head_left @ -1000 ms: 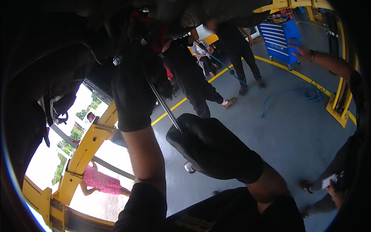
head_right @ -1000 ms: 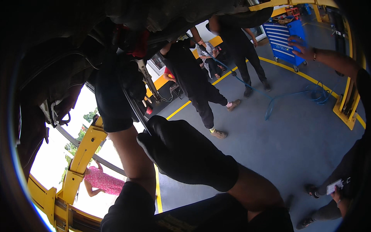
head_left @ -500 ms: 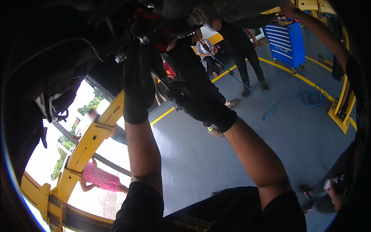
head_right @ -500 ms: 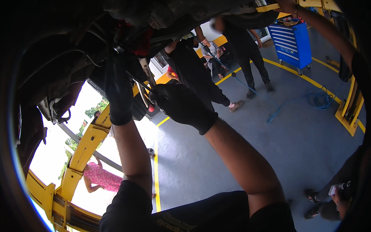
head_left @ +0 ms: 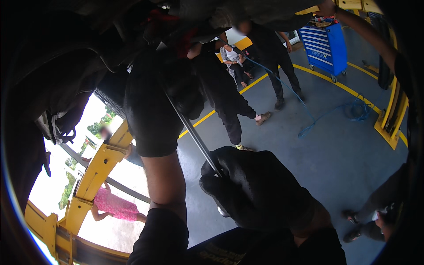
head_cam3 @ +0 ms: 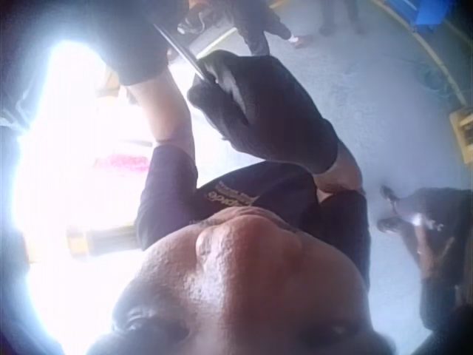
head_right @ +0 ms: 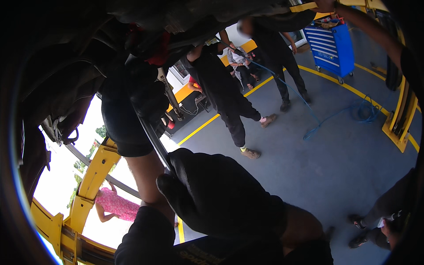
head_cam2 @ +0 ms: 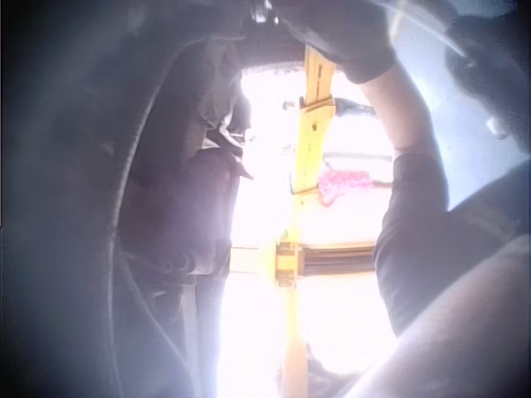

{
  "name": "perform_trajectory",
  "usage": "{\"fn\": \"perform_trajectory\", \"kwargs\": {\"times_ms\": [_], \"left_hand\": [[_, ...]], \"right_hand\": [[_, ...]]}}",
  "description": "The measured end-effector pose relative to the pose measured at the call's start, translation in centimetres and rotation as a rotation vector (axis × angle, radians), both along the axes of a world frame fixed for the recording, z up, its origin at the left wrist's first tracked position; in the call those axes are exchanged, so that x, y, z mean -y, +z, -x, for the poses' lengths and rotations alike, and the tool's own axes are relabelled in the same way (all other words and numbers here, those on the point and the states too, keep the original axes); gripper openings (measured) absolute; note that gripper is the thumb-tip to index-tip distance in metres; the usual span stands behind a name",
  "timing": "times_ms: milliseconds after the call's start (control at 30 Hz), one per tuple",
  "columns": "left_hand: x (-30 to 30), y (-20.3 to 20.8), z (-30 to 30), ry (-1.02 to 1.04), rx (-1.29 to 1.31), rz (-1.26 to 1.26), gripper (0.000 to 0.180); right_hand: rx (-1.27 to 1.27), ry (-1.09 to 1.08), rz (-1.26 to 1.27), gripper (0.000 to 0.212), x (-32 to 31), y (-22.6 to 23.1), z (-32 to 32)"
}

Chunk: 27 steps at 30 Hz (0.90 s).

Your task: The person retrieves a wrench and pliers from a tool cart, then works under a raised vehicle using both tools to adjust or tighten components of the suspension system. The person repeatedly repositions the tools and applies force to fasteners while standing beneath the vehicle.

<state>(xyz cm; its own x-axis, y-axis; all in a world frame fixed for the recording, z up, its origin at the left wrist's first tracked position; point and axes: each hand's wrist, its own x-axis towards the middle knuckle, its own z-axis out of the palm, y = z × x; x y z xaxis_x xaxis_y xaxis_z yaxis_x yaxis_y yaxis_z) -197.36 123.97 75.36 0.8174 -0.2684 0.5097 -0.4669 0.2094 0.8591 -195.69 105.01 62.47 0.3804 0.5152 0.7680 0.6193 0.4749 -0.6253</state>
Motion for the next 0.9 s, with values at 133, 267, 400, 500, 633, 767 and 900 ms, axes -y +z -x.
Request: {"fn": "perform_trajectory", "kwargs": {"times_ms": [133,267,400,500,633,767,900], "left_hand": [[1.0,-0.9,-0.5,0.286,0.128,0.044,0.037],[0.4,-1.1,-0.7,0.473,0.231,-0.047,0.036],[0.2,-0.1,0.7,0.181,0.116,0.016,0.035],[-1.7,-1.3,0.2,0.896,0.699,-0.654,0.033],[-3.8,-0.7,-0.8,1.286,1.279,-1.206,0.031],[-5.3,-0.1,-1.7,1.304,1.383,-1.408,0.028],[-6.1,0.4,-3.6,1.491,1.559,-1.427,0.031]], "right_hand": [[-0.060,0.113,0.079,0.025,0.9,0.5,-0.8],[0.024,0.095,0.025,0.028,0.5,0.0,-1.0],[0.198,0.154,-0.091,0.026,-1.2,-0.3,-1.1],[0.011,0.229,0.038,0.022,-2.4,0.2,-1.4],[0.019,0.049,-0.053,0.025,-7.5,-1.5,-4.4],[0.139,-0.139,-0.195,0.020,-12.5,-2.6,-7.5],[0.528,-0.504,-0.446,0.022,-16.1,-3.5,-13.1]]}}
